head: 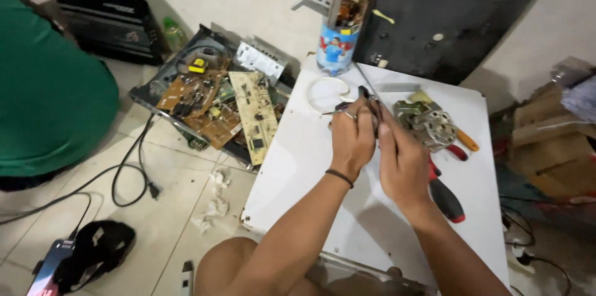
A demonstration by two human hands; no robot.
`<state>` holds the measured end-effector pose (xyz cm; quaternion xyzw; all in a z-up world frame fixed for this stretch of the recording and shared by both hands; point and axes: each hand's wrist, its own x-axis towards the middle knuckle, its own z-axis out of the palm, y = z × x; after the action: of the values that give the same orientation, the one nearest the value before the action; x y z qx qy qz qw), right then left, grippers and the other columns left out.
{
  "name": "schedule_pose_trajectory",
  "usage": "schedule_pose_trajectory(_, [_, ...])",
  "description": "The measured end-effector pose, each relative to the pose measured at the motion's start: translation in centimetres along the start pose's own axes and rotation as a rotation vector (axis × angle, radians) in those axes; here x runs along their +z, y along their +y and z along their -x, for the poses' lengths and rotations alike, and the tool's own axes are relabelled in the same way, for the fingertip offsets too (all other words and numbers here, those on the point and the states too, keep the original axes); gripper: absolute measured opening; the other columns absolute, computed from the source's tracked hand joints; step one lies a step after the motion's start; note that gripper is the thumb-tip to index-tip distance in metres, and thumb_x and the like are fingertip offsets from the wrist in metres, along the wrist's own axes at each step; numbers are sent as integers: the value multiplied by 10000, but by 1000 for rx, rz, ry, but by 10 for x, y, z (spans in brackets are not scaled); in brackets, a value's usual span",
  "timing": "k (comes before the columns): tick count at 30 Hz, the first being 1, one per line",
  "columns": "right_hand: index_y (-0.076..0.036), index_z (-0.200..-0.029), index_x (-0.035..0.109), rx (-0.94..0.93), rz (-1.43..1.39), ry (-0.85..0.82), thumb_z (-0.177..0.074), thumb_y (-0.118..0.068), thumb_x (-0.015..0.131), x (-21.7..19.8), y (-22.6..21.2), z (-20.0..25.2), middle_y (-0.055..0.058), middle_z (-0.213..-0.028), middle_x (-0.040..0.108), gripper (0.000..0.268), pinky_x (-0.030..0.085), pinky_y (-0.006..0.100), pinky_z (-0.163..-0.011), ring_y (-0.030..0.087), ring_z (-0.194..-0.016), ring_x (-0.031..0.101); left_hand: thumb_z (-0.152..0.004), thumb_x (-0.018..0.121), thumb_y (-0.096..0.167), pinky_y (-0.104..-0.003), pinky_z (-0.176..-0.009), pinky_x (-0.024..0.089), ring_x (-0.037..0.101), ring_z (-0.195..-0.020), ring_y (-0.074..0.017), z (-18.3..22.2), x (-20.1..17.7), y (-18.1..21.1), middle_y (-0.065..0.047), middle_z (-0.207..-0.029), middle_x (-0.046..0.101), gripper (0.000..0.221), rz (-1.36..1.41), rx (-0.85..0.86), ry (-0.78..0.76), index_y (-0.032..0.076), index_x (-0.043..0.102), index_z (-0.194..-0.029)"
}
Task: A person is sanding the shaft of a motor component with sandpaper and using a screwdriver to adjust the motor assembly on a workspace floor.
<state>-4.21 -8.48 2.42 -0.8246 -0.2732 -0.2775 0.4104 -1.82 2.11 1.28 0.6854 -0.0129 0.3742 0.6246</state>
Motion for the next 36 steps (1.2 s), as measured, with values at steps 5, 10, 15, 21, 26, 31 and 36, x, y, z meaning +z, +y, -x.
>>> schedule_pose_trajectory(5, [-69,-1343,688,-14,-5,-21,-1052,-197,539,-6,-13,10,135,-1264,723,351,530,363,-983,259,-1152,690,-920,413,219,-392,-651,521,622,-599,-317,-2,4,-8,-123,-555,630,315,41,-27,9,131,569,-661])
schedule_pose_trajectory(10, [-57,-1361,665,79,-103,-21,-1081,-212,485,-3,-6,-2,169,-1254,711,367,531,420,-962,319,-1147,674,-922,407,200,-429,-648,505,591,-600,-352,0,6,-10,-188,-584,594,302,-10,27,-18,95,558,-683])
schedule_pose_trajectory(15, [-70,-1322,698,-35,43,10,-1045,-202,561,10,26,4,159,-1207,728,335,541,447,-913,324,-1103,679,-913,393,188,-446,-696,504,604,-636,-362,1,3,-3,-218,-616,623,322,45,-25,3,75,598,-692])
schedule_pose_trajectory(21, [-107,-1337,702,-107,71,7,-1039,-185,573,5,14,10,78,-1267,733,333,547,326,-926,218,-1115,707,-922,401,198,-347,-629,497,559,-599,-177,2,4,-8,-129,-501,561,331,62,-38,55,85,553,-652])
schedule_pose_trajectory(26, [-84,-1351,682,-46,0,-33,-1045,-189,552,-5,-2,16,118,-1269,727,349,551,344,-935,254,-1127,703,-921,394,214,-361,-637,509,579,-569,-237,-4,5,-11,-125,-553,621,337,85,-32,29,93,603,-685])
schedule_pose_trajectory(31, [-28,-1353,662,-37,-57,-18,-1074,-176,489,-5,-2,-4,184,-1286,697,360,522,434,-973,329,-1168,664,-915,396,200,-409,-645,484,556,-617,-269,-2,7,-6,-187,-578,571,314,63,-17,-29,59,600,-722])
schedule_pose_trajectory(36, [-38,-1324,693,-121,-8,-17,-1052,-135,537,1,11,0,167,-1237,726,328,537,386,-942,296,-1116,698,-908,395,189,-372,-648,486,557,-592,-246,-1,6,-10,-138,-554,589,321,96,-50,27,84,582,-669])
